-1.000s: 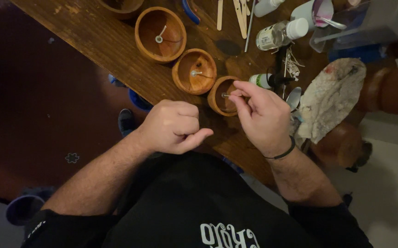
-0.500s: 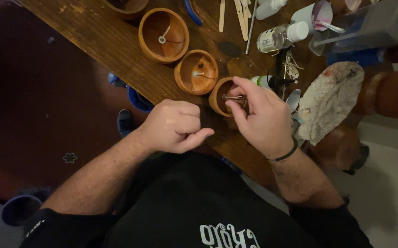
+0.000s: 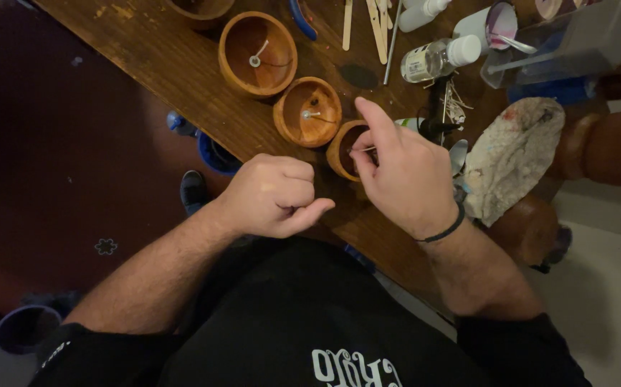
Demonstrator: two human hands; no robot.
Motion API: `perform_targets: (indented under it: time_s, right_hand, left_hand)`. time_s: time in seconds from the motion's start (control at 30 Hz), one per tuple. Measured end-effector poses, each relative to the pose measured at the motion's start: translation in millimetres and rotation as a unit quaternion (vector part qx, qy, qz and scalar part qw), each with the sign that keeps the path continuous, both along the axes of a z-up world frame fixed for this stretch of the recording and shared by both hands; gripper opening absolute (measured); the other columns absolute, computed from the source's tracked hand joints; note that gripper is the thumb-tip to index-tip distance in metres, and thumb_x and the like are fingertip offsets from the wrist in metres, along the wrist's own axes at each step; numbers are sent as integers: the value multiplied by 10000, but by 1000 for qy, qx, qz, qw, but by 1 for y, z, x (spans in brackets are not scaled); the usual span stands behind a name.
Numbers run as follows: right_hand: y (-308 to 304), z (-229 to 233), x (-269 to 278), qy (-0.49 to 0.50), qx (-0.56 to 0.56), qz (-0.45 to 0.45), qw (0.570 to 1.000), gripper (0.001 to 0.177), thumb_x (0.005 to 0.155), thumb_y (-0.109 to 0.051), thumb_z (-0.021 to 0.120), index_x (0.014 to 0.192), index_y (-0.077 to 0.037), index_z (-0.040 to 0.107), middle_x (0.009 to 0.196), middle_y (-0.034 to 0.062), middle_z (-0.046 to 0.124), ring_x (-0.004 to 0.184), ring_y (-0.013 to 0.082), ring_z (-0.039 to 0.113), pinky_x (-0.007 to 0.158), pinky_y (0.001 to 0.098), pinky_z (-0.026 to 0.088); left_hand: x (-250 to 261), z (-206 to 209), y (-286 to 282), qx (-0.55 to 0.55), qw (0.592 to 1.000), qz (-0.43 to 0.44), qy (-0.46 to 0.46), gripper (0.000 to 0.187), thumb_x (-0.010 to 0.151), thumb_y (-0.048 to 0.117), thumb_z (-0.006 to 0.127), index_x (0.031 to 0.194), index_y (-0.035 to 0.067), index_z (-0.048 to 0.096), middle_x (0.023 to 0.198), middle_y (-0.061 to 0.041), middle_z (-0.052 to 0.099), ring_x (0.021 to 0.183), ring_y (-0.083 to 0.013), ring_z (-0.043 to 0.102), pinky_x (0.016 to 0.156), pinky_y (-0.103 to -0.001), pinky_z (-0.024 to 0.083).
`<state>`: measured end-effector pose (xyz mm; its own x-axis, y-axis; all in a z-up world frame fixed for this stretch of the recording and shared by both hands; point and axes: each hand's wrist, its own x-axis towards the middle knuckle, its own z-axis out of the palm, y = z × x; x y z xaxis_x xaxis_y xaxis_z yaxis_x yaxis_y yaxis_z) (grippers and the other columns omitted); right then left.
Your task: Applying glue to candle wicks and placing them into small terracotta pots on a workbench.
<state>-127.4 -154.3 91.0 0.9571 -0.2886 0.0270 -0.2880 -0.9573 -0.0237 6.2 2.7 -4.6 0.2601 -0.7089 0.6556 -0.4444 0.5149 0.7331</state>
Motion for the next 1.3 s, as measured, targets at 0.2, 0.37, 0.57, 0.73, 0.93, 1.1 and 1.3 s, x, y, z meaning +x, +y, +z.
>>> perform_targets:
  time_s: [0.2,0.37,0.57,0.73,0.93,1.1,1.3]
  right_hand:
    - [-1,-1,2,44,-29,-7,999,713,864,-198,794,1505,-204,483,915,-146,724,859,163,695,722,363,599]
    - [-1,1,5,59,-40,-4,997,734,854,-188,789,1511,-208,463,905,-142,715,852,166,690,705,376,602]
    - [-2,2,4,72,-67,7,995,751,846,-206,795,1520,-213,463,890,-160,705,833,147,681,690,347,599]
    - [-3,1,4,74,-69,16,995,740,860,-189,787,1526,-206,465,870,-154,707,816,154,683,680,346,600]
    - [-3,1,7,82,-82,24,993,733,882,-185,744,1552,-209,449,842,-136,702,778,163,684,650,356,600]
    - [-3,3,8,94,-81,23,992,743,863,-188,756,1545,-196,460,821,-113,717,754,182,698,630,371,601]
    - [-5,0,9,112,-72,15,991,740,863,-204,754,1543,-211,461,793,-93,713,733,188,704,630,386,600]
  left_hand:
    - [-2,-2,1,0,1000,0,10,467,956,194,668,546,148,448,552,-14,434,477,-238,506,404,-304,427]
    - [0,-3,0,-2,1000,-4,9,465,955,199,670,549,146,449,555,-19,440,481,-247,512,405,-312,431]
    - [0,-2,0,7,1000,-2,6,466,953,199,671,547,148,448,554,-20,439,482,-248,516,406,-311,433]
    - [1,-1,0,9,1000,-1,3,460,941,181,680,544,147,450,546,-16,435,473,-241,508,403,-304,430]
    - [1,0,0,5,1000,-3,4,467,945,181,665,542,146,431,553,-19,439,483,-248,510,411,-306,435]
    - [1,0,0,6,1000,-6,6,464,944,167,660,539,143,435,545,-15,435,474,-240,504,408,-300,433]
    - [1,0,1,11,1000,-6,-2,468,943,175,659,538,141,428,546,-20,435,474,-240,499,410,-300,432]
